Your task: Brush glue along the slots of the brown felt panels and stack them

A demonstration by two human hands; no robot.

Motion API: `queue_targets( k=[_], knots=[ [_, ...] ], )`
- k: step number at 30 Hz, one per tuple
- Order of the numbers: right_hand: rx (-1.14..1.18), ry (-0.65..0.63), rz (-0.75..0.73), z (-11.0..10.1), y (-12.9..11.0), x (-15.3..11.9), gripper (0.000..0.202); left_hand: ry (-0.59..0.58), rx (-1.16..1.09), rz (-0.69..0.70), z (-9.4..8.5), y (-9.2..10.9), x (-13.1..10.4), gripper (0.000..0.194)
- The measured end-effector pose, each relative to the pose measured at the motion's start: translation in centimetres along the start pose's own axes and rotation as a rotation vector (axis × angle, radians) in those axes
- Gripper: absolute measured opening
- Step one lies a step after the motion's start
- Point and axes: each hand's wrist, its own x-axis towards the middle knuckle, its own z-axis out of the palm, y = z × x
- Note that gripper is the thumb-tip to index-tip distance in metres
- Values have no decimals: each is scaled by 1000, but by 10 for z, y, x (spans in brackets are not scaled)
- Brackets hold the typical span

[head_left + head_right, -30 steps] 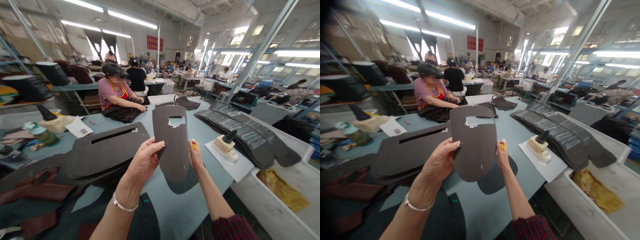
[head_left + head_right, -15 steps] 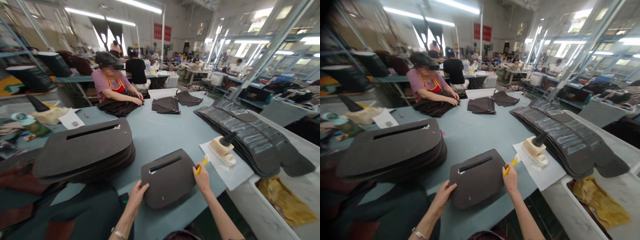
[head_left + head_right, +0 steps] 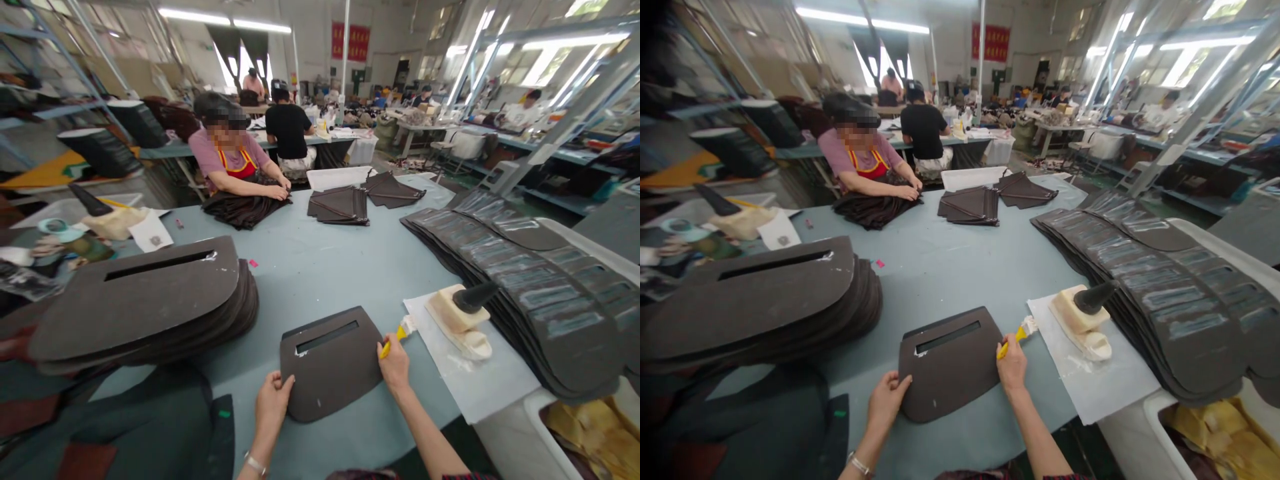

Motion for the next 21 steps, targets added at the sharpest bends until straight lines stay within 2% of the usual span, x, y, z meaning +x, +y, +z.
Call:
queue_targets(
  k=[5, 13, 21],
  knots=[
    [-69, -43, 53, 3, 0, 0, 11, 82, 14, -48, 4, -4, 5, 44],
    [-87, -38, 96, 2, -5, -2, 10, 118, 29, -76, 10, -17, 18, 37],
    [-164, -68, 122, 5, -6, -1, 13, 187, 310, 83, -1, 3, -2, 32]
  ],
)
